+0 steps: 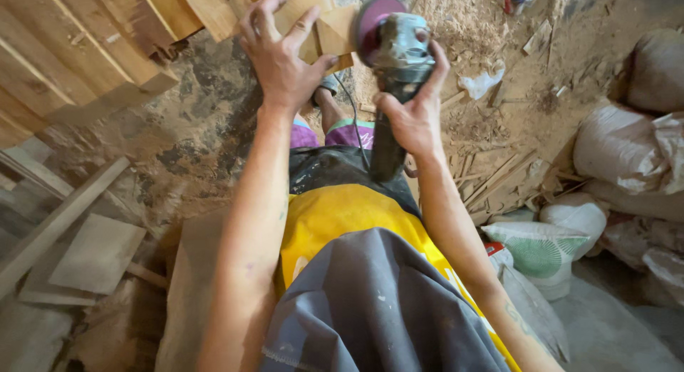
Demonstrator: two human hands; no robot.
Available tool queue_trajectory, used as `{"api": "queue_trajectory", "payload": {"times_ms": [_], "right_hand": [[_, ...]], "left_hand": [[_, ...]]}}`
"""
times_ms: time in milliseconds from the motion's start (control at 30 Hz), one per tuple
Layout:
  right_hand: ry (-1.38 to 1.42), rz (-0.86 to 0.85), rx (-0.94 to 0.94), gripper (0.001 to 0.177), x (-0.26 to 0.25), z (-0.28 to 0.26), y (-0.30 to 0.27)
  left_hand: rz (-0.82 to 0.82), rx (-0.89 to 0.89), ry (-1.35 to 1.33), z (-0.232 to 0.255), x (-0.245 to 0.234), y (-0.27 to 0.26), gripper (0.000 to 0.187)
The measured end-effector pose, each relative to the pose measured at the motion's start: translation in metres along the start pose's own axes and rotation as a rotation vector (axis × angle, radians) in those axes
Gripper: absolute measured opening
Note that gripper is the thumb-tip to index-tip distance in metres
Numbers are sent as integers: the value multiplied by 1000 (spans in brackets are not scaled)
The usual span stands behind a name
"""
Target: The person uses an angle grinder to sand the faces and edges of a small wooden block.
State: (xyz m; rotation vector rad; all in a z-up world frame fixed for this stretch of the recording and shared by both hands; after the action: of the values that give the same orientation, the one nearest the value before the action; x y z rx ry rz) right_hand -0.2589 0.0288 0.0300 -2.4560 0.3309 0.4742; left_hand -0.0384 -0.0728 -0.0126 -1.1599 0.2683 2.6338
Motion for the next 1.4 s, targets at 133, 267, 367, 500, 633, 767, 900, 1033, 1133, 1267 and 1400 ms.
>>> {"api": "queue_trajectory", "payload": {"times_ms": [133, 267, 367, 500, 633, 767, 900, 1033, 1133, 1267, 1400], "right_hand": [[-109, 33, -146, 108, 8, -11, -4], [28, 5, -14, 103, 4, 7, -3], [133, 6, 119, 101, -3, 27, -5], [267, 43, 101, 102, -17, 36, -7], [184, 118, 122, 99, -36, 50, -12], [263, 126, 146, 102, -44, 54, -11], [245, 135, 211, 101, -45, 62, -14], [354, 89, 117, 99, -40, 55, -13], [237, 82, 53, 101, -42, 44, -13], [221, 49, 119, 104, -35, 35, -14], [84, 9, -2, 105, -23, 5, -13]], "left_hand": [[-15, -21, -7, 3, -4, 3, 71], [-6, -1, 6, 5, -6, 5, 73], [-1, 2, 17, 3, -3, 3, 73], [-83, -14, 67, -5, 8, -1, 76], [-143, 101, 326, -11, 7, -1, 93], [16, -109, 156, -19, -10, -4, 89], [-38, -317, 192, -14, 13, -12, 86], [-11, -269, 207, -4, 20, -1, 77], [-60, 39, 247, 21, 20, 9, 66], [-106, 93, 156, 17, 6, 12, 66], [-96, 70, 108, 14, -4, 16, 62]]}}
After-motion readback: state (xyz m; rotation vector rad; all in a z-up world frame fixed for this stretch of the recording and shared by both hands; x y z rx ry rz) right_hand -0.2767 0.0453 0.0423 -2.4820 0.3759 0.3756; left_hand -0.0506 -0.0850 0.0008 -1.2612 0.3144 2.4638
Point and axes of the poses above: each hand's wrist, its own y-axis towards the middle knuckle, its own x-axis out of the palm, z = x × y, the point moved 10 cm from there along y, towards the middle knuckle, and after that the axes turned 5 degrees about x, right-handed, at the moved point
